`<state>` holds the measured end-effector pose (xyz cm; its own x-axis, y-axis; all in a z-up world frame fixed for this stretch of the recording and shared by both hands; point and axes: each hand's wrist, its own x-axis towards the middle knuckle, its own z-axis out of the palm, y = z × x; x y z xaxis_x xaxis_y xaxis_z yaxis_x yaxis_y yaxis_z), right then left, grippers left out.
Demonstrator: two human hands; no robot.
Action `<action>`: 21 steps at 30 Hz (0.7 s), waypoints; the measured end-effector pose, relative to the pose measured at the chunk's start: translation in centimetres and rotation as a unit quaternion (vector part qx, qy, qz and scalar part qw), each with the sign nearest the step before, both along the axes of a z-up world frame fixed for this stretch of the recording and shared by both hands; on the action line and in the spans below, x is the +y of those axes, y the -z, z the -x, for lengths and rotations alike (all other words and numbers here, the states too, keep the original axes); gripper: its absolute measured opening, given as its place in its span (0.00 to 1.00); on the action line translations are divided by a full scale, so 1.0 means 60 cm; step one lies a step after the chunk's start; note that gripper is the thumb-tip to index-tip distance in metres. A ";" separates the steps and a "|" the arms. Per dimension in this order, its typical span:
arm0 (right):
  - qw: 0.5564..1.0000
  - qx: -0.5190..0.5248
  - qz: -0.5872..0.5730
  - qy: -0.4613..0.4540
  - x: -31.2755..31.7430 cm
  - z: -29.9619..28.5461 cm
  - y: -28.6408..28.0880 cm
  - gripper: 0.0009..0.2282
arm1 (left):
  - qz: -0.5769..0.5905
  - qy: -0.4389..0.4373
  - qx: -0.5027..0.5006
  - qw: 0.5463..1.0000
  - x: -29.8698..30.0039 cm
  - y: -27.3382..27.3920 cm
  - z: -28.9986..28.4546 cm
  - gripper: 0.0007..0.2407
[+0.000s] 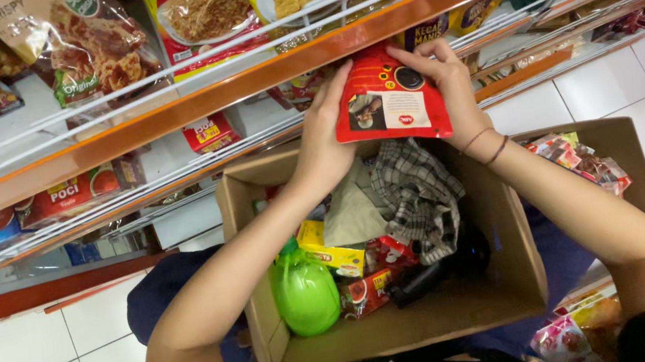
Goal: The person wipes various packaged food items with a cloth, scans them using a handheld barcode scanner, and organizes them within a cardboard box or places them onto store shelves.
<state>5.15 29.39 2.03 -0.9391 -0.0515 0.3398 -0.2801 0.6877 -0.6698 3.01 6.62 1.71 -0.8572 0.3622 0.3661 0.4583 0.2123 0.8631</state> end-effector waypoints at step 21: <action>0.995 0.037 0.071 0.056 0.007 0.042 0.054 0.20 | 0.033 -0.101 -0.035 0.994 0.010 0.050 0.046 0.20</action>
<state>2.66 29.78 -1.19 -0.9087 0.1059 0.4038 -0.2583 0.6173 -0.7431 0.23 7.20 -1.27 -0.9373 0.2020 0.2838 0.3399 0.3513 0.8724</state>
